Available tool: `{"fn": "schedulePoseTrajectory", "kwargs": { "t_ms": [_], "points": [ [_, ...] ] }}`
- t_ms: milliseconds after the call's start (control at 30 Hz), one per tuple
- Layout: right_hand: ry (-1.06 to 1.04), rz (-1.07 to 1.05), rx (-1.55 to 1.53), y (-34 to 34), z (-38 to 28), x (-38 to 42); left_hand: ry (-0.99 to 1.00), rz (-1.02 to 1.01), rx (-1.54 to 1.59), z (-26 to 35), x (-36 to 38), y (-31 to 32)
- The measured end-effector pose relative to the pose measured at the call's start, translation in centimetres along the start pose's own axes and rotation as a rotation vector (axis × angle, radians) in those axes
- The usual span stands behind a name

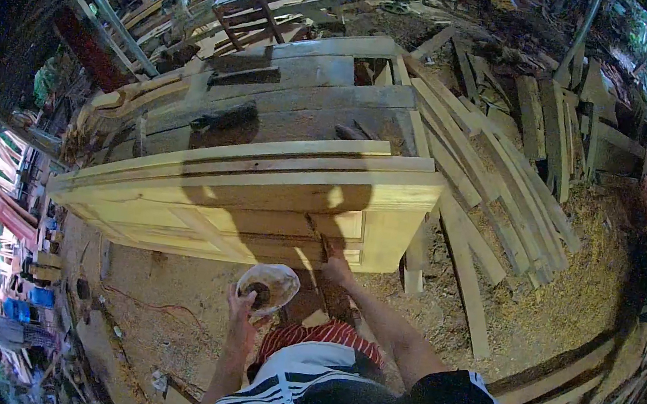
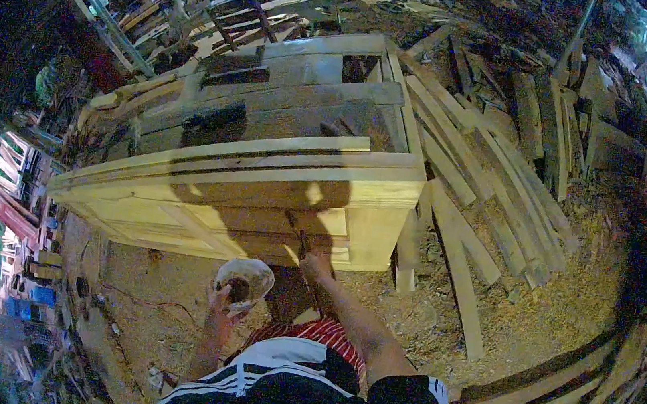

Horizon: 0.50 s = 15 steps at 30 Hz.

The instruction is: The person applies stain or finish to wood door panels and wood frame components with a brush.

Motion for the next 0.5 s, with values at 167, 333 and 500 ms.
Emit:
{"fn": "schedulePoseTrajectory", "kwargs": {
  "t_ms": [167, 333, 500],
  "points": [
    [0.197, -0.101, 0.07, -7.5, 10.2, -3.8, -0.007, -0.102, 0.035, -0.5, -0.5, 2.0],
    [0.056, 0.267, 0.056, -20.2, 9.8, 2.4, -0.033, -0.092, 0.033, -0.3, -1.3, 2.4],
    [0.541, 0.493, -0.406, -23.5, 16.3, 3.5, -0.016, -0.19, 0.008, 3.4, -2.2, 3.3]
  ]
}}
Point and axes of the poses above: each hand's wrist, its own x-axis away from the middle knuckle, its own y-axis out of the palm, z = x × y, the point moved 10 cm from there along -x, towards the middle knuckle, and after that the axes turned 12 degrees about y, right-handed, at the moved point
